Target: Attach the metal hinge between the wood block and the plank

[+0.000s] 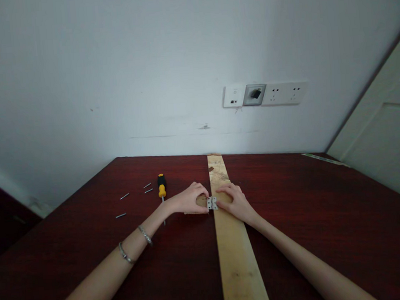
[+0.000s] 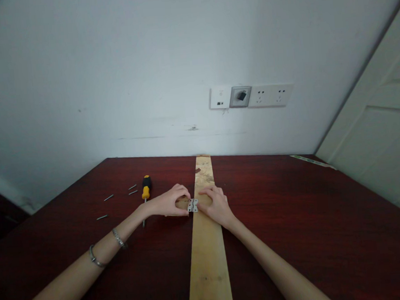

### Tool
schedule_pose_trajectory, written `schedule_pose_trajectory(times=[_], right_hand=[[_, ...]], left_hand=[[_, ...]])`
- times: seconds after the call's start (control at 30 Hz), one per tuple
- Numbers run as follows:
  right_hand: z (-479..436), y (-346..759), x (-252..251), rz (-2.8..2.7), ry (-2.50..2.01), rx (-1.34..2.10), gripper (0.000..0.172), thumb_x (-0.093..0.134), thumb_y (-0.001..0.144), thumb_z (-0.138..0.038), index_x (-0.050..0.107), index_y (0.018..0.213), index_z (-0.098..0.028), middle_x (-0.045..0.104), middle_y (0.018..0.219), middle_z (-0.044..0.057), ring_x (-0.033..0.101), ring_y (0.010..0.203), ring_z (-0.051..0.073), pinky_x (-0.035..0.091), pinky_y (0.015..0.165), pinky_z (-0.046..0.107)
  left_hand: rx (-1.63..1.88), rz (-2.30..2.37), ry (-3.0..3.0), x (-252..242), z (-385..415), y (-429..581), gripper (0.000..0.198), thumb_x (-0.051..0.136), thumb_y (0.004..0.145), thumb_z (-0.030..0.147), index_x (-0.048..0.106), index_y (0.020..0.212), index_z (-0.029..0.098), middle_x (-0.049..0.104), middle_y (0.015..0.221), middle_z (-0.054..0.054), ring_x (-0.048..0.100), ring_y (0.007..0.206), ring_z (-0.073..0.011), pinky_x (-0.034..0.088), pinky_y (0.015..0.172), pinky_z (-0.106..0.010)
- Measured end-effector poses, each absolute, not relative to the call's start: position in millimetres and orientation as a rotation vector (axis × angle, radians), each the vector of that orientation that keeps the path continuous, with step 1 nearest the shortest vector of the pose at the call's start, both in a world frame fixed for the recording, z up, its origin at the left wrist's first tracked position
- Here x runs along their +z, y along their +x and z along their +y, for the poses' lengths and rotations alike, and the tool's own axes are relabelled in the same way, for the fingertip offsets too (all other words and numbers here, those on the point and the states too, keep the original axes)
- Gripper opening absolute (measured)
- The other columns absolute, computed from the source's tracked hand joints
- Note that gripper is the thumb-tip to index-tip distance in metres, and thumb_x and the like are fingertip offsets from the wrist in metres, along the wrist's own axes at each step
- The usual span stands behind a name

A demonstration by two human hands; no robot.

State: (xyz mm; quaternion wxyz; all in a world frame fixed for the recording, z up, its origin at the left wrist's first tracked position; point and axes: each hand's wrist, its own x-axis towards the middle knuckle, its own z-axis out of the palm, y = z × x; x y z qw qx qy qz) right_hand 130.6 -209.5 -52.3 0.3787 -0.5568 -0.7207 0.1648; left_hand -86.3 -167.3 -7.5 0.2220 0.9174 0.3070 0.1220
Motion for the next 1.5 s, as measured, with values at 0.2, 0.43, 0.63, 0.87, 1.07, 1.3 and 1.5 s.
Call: schedule_pose_trajectory(times=[0.2,0.43,0.63,0.87,1.07,1.3,1.5], right_hand=[[-209.3,129.7,-51.7,-1.833,-1.435,0.424,0.026,0.070,0.071,-0.028,0.069,0.097,-0.025,0.064,0.107,0.005,0.053,0.106,0.028,0.043,0.093,0.047],[-209.8,129.7,-52.5,-1.833,-1.437,0.417,0.027,0.070,0.072,-0.029,0.069,0.098,-0.025,0.064,0.107,0.005,0.053,0.106,0.028,0.044,0.093,0.046],[-209.9,129.3,-52.9,-1.838,-1.451,0.412,0.029,0.069,0.074,-0.034,0.068,0.101,-0.025,0.063,0.109,0.006,0.053,0.107,0.028,0.043,0.094,0.046],[-210.5,128.9,-52.2,-1.843,-1.471,0.413,0.030,0.069,0.074,-0.034,0.068,0.102,-0.024,0.062,0.109,0.006,0.052,0.108,0.029,0.042,0.094,0.048],[-210.0,130.2,-51.6,-1.857,-1.461,0.411,0.032,0.069,0.074,-0.033,0.067,0.104,-0.023,0.063,0.110,0.006,0.052,0.108,0.028,0.043,0.094,0.047],[-211.0,130.9,-52.9,-1.874,-1.416,0.387,0.031,0.069,0.075,-0.035,0.066,0.105,-0.025,0.063,0.110,0.006,0.053,0.109,0.028,0.043,0.095,0.046],[-211.2,132.7,-53.9,-1.903,-1.366,0.368,0.024,0.067,0.078,-0.037,0.067,0.100,-0.027,0.064,0.109,0.005,0.054,0.106,0.028,0.043,0.094,0.046]], left_hand=[[0.315,0.869,2.535,-7.4,-166.8,-86.1,0.040,0.074,0.070,0.035,0.057,0.100,0.016,0.052,0.105,-0.007,0.045,0.105,-0.0208,0.042,0.095,-0.034],[0.306,0.876,2.529,-6.2,-168.0,-86.1,0.041,0.074,0.069,0.035,0.057,0.101,0.016,0.052,0.106,-0.007,0.045,0.107,-0.0208,0.041,0.096,-0.033],[0.312,0.876,2.527,-6.8,-167.4,-85.8,0.040,0.074,0.069,0.035,0.057,0.100,0.016,0.052,0.106,-0.007,0.045,0.107,-0.0211,0.042,0.096,-0.033],[0.314,0.867,2.529,-4.0,-169.4,-85.7,0.040,0.074,0.070,0.035,0.057,0.100,0.015,0.052,0.105,-0.007,0.045,0.105,-0.0206,0.042,0.096,-0.034],[0.292,0.883,2.515,-4.1,-169.4,-84.7,0.040,0.075,0.070,0.033,0.057,0.101,0.014,0.052,0.107,-0.008,0.045,0.107,-0.0206,0.042,0.097,-0.034],[0.281,0.880,2.535,-2.7,-170.6,-85.3,0.039,0.074,0.071,0.033,0.057,0.101,0.015,0.052,0.106,-0.007,0.045,0.106,-0.0203,0.042,0.096,-0.033],[0.271,0.889,2.525,-1.7,-170.0,-84.8,0.042,0.075,0.070,0.035,0.057,0.102,0.014,0.052,0.106,-0.007,0.045,0.107,-0.0207,0.041,0.097,-0.033]])
